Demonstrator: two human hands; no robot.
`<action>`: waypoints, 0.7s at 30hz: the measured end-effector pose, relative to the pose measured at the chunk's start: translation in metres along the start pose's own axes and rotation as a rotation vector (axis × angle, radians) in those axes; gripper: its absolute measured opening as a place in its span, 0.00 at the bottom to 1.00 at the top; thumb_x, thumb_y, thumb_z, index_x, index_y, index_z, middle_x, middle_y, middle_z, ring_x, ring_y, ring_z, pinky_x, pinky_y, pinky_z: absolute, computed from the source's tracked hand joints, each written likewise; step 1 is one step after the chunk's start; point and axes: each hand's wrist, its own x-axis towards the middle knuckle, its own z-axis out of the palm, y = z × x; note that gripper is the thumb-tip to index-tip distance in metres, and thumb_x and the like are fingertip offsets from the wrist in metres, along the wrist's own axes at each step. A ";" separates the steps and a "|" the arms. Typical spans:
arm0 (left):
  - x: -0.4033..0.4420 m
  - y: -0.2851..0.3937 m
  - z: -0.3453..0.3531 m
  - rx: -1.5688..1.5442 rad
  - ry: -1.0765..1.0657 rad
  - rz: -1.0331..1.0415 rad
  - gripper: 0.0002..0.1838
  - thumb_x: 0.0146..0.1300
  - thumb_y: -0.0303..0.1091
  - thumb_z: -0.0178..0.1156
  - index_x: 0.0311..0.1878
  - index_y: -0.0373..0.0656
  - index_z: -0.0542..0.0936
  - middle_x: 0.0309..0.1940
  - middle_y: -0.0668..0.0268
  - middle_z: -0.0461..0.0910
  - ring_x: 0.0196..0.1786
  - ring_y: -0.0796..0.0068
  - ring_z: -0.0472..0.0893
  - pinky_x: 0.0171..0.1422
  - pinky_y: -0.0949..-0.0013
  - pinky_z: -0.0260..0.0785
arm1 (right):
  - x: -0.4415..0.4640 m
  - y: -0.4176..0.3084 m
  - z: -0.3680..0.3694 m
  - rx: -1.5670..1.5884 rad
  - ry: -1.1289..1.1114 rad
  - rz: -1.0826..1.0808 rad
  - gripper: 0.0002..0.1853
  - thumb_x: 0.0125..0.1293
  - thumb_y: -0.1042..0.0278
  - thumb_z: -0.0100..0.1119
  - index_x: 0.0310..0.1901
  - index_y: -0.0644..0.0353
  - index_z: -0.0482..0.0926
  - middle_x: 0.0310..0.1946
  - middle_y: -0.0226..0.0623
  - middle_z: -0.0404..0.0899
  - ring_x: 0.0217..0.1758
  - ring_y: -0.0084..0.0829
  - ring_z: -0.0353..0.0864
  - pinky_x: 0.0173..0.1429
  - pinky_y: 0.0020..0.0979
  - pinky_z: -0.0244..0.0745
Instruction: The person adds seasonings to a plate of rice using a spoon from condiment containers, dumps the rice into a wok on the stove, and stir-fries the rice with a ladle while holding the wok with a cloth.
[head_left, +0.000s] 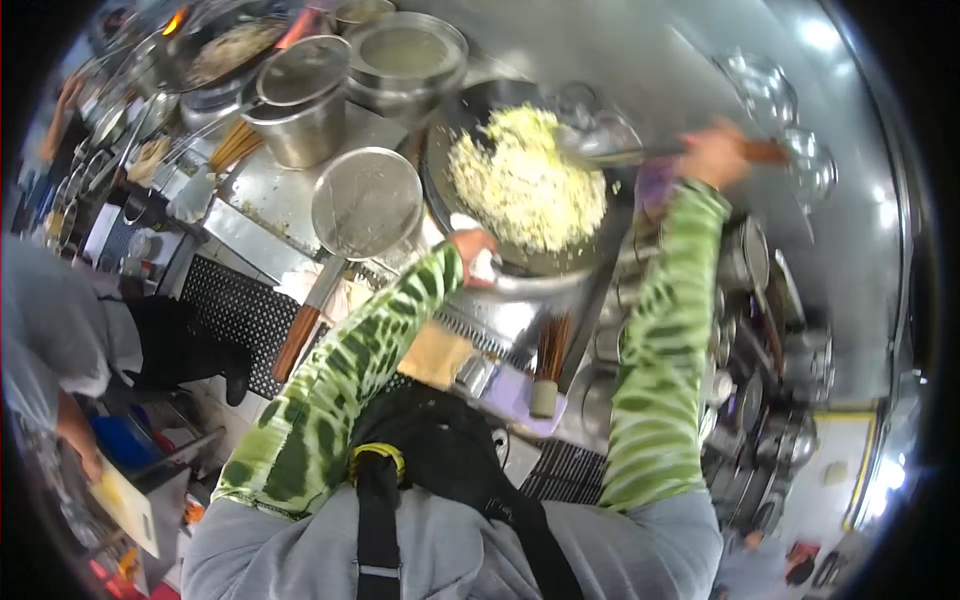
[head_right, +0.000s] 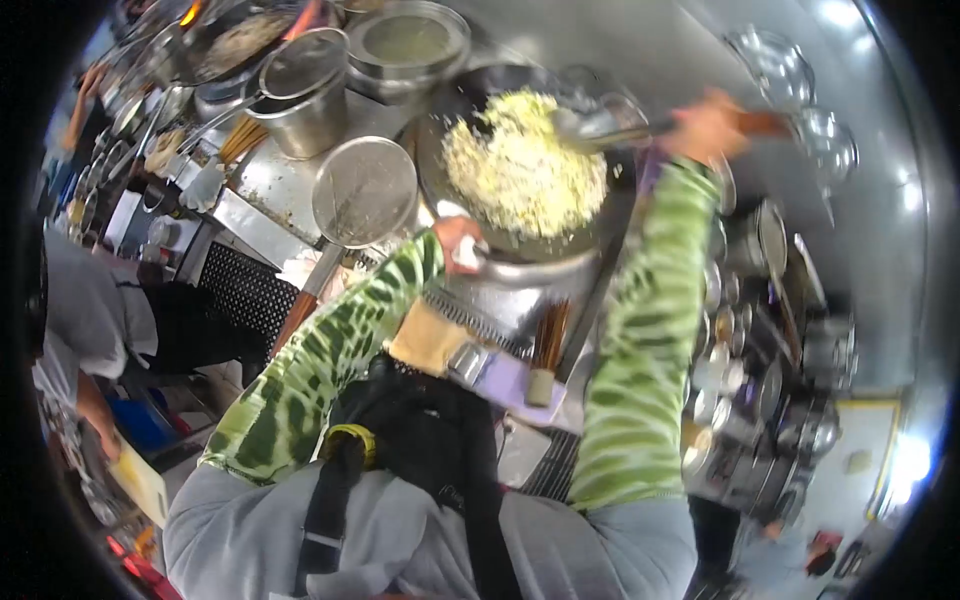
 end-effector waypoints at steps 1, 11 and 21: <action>0.003 -0.001 -0.004 -0.003 -0.050 -0.045 0.12 0.52 0.30 0.61 0.40 0.39 0.76 0.37 0.58 0.76 0.40 0.56 0.78 0.40 0.52 0.79 | -0.028 -0.005 0.010 -0.462 -0.063 -0.241 0.08 0.56 0.72 0.56 0.36 0.61 0.80 0.21 0.33 0.75 0.26 0.30 0.78 0.34 0.36 0.75; -0.064 -0.025 -0.011 0.329 -0.267 0.273 0.12 0.62 0.32 0.53 0.46 0.36 0.75 0.40 0.53 0.78 0.41 0.60 0.80 0.42 0.53 0.78 | -0.047 -0.218 -0.046 0.864 0.026 0.589 0.12 0.65 0.60 0.55 0.26 0.57 0.72 0.19 0.25 0.69 0.19 0.24 0.68 0.24 0.29 0.63; -0.171 -0.011 0.023 -0.015 0.121 -0.161 0.18 0.60 0.28 0.56 0.54 0.35 0.71 0.44 0.54 0.78 0.46 0.52 0.79 0.45 0.56 0.78 | 0.003 -0.186 -0.065 0.578 0.017 0.380 0.13 0.67 0.61 0.50 0.36 0.65 0.74 0.21 0.34 0.69 0.23 0.31 0.70 0.33 0.35 0.73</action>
